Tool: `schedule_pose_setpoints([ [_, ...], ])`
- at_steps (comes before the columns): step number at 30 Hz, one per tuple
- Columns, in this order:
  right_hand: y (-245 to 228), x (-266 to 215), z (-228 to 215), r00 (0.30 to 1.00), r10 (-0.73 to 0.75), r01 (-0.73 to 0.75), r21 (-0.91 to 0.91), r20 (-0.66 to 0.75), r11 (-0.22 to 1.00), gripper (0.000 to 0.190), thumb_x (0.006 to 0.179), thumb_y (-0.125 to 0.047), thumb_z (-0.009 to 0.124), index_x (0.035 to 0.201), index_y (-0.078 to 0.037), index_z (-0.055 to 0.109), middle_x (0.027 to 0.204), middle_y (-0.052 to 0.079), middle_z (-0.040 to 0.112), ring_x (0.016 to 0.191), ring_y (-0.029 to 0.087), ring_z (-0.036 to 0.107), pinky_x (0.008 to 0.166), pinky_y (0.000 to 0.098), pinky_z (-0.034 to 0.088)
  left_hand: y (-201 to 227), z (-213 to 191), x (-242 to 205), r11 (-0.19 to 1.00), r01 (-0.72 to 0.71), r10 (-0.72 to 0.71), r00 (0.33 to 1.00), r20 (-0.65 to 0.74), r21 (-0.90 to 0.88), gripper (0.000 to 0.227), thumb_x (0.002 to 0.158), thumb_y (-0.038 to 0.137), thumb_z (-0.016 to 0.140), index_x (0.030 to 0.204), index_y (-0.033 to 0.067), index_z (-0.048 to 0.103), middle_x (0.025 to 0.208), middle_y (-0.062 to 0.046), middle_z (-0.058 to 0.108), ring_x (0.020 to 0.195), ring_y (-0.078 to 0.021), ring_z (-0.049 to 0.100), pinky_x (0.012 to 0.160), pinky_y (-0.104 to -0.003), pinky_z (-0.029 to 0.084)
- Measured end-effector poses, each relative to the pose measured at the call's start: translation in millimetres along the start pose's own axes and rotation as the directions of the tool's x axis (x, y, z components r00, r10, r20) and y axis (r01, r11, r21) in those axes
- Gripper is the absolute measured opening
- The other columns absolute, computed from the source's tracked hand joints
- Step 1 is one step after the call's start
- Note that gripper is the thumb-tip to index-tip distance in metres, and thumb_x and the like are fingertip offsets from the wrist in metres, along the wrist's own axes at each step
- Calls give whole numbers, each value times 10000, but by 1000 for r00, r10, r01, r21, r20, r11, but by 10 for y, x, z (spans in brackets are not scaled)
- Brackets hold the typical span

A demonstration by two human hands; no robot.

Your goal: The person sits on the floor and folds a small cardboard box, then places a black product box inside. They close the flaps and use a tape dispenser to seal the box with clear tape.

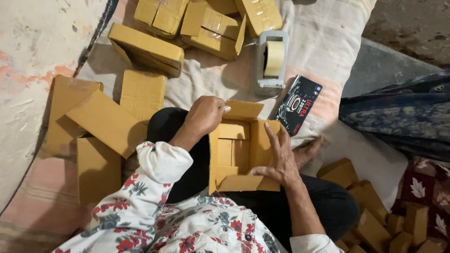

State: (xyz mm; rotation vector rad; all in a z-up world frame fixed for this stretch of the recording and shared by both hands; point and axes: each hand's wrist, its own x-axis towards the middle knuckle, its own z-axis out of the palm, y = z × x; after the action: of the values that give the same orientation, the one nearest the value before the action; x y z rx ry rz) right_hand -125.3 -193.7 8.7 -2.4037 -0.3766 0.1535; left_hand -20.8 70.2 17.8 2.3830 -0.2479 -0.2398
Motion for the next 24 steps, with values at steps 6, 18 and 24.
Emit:
schedule_pose_setpoints([
  [6,-52,-22,-15,989,-147,147,49,-7,988,1513,382,-689,892,1600,-59,252,1625,312,208,1489,508,281,1181,561,335,108,-177,-174,997,61,-55,993,108,-47,325,873,325,734,831,4,700,860,-199,695,817,-388,678,765,-500,509],
  [18,548,534,23,698,512,-696,-305,-501,650,1102,760,-612,849,1457,115,401,1359,317,529,1246,444,507,1045,573,372,38,-529,-586,999,-32,37,969,-246,23,292,971,278,666,830,25,699,887,-161,653,812,-391,649,721,-491,499],
  [24,1126,905,182,486,774,-871,-146,-406,470,990,624,-544,905,1369,-8,535,1322,234,616,1222,409,584,997,575,448,42,-593,-614,999,39,-28,964,-264,35,296,958,293,671,829,29,703,910,-155,665,807,-396,653,706,-500,499],
])
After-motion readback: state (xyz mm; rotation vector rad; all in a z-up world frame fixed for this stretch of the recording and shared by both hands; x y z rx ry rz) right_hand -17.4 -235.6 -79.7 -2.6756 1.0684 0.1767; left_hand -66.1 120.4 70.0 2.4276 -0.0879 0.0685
